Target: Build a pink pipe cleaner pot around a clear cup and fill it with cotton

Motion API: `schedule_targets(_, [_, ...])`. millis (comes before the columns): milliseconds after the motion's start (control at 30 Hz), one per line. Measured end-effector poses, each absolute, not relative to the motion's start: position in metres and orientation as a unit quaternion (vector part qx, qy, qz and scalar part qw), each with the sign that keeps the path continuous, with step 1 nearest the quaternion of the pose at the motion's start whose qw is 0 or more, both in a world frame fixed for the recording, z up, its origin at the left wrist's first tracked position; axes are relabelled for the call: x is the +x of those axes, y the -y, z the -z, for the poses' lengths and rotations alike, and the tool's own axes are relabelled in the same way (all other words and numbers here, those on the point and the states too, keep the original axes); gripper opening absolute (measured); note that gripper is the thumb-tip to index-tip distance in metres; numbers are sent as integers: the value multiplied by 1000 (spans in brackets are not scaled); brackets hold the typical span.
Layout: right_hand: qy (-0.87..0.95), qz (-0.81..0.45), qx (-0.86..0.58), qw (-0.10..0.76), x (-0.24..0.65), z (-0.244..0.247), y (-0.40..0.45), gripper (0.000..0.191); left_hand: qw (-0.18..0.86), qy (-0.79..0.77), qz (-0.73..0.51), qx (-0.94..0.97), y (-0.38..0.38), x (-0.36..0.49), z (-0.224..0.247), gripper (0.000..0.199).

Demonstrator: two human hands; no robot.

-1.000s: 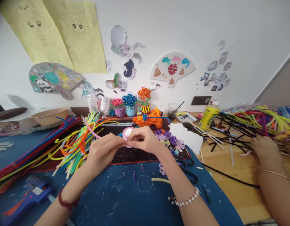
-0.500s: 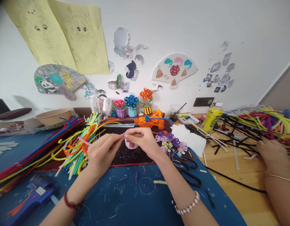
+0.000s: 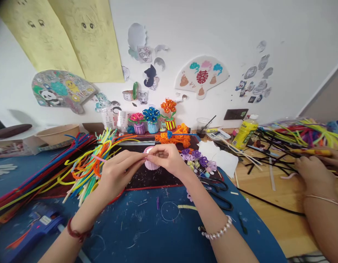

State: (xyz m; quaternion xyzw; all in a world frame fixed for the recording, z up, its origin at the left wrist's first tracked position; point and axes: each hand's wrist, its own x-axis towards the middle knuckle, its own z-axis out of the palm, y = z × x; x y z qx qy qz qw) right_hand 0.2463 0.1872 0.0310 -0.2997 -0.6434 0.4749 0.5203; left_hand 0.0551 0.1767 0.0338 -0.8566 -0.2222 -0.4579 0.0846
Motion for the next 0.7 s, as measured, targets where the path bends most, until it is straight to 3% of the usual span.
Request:
schedule_targets(400, [690, -515, -278, 426, 261, -33, -187, 21, 67, 167, 425, -887, -175, 52, -39, 17])
schedule_targets(700, [609, -517, -282, 532, 237, -19, -194, 26, 150, 221, 507, -819, -175, 53, -35, 20])
